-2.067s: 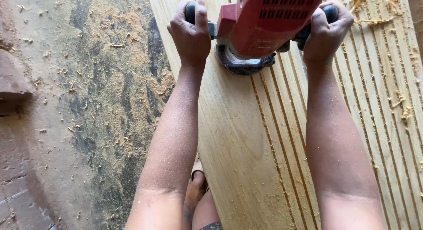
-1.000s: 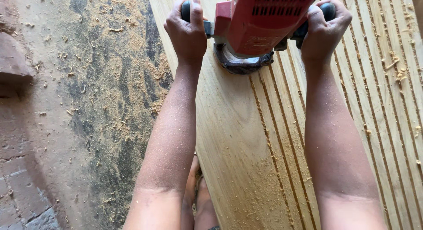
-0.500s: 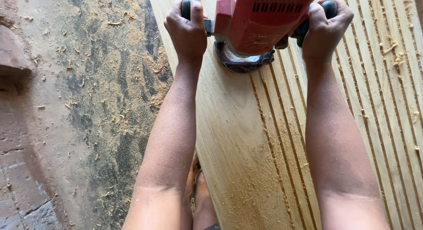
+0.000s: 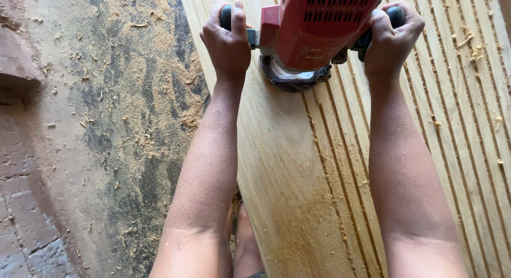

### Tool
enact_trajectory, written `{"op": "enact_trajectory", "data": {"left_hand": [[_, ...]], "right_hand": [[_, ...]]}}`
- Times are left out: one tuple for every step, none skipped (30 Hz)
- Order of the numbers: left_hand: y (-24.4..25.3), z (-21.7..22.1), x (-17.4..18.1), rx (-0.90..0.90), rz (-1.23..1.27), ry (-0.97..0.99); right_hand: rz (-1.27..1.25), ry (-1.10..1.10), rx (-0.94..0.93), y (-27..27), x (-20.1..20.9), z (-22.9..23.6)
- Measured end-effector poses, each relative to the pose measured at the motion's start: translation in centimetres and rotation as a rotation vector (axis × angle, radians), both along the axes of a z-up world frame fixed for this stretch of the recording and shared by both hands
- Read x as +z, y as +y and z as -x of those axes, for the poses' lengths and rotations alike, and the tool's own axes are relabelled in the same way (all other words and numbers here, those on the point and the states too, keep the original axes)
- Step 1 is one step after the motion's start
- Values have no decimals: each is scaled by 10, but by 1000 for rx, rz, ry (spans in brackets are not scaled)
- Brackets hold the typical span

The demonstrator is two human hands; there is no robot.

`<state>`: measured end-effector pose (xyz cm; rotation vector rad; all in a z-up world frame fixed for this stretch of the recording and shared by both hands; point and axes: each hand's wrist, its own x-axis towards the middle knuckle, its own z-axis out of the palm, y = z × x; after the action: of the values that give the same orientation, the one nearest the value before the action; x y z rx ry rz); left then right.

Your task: The person uses a red electric router to cut parallel grooves into a long wooden plank. The camera is mounted on the person's head, showing both hands guiding the tool along the wood surface. Sawdust accumulates on the floor as the grooves are formed.

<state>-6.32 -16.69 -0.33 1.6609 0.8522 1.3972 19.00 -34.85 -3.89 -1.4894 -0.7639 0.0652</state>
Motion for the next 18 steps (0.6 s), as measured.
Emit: {"op": "enact_trajectory", "data": {"left_hand": [[-3, 1, 0, -8, 9, -5], [-6, 3, 0, -17, 21, -8], [-10, 4, -1, -26, 34, -11], [-14, 5, -1, -28, 43, -10], [-18, 7, -1, -30, 52, -9], [-20, 7, 1, -32, 56, -9], [-21, 7, 2, -31, 50, -17], [-26, 10, 2, -34, 51, -20], [-30, 11, 1, -36, 52, -23], [-33, 12, 1, -33, 52, -17], [-36, 13, 1, -31, 53, -10], [-38, 14, 1, -23, 52, -6], [-39, 16, 2, -18, 48, -1], [-42, 17, 2, -17, 45, 3], [-45, 17, 2, -15, 42, 7], [-48, 18, 2, -16, 40, 7], [-50, 18, 2, -18, 37, 7], [-52, 20, 2, -18, 34, 6]], "right_hand": [[-8, -43, -11, -3, 0, 1], [-12, -85, -23, -7, -1, 3], [-17, -126, -34, -11, -2, 6], [-12, -75, -27, -15, -2, 7], [-7, -24, -19, -19, -1, 8], [-7, 25, -11, -21, 2, 9], [-33, 4, 9, -21, 5, 10], [-53, -11, 27, -26, 5, 14], [-72, -26, 45, -30, 6, 17], [-58, -23, 43, -33, 7, 19], [-44, -20, 41, -37, 9, 21], [-31, -18, 45, -37, 11, 22], [-21, -26, 42, -38, 14, 23], [-9, -34, 36, -41, 16, 24], [3, -43, 31, -44, 17, 25], [-2, -45, 27, -46, 18, 26], [-7, -48, 24, -49, 18, 27], [-13, -51, 21, -50, 18, 30]]}}
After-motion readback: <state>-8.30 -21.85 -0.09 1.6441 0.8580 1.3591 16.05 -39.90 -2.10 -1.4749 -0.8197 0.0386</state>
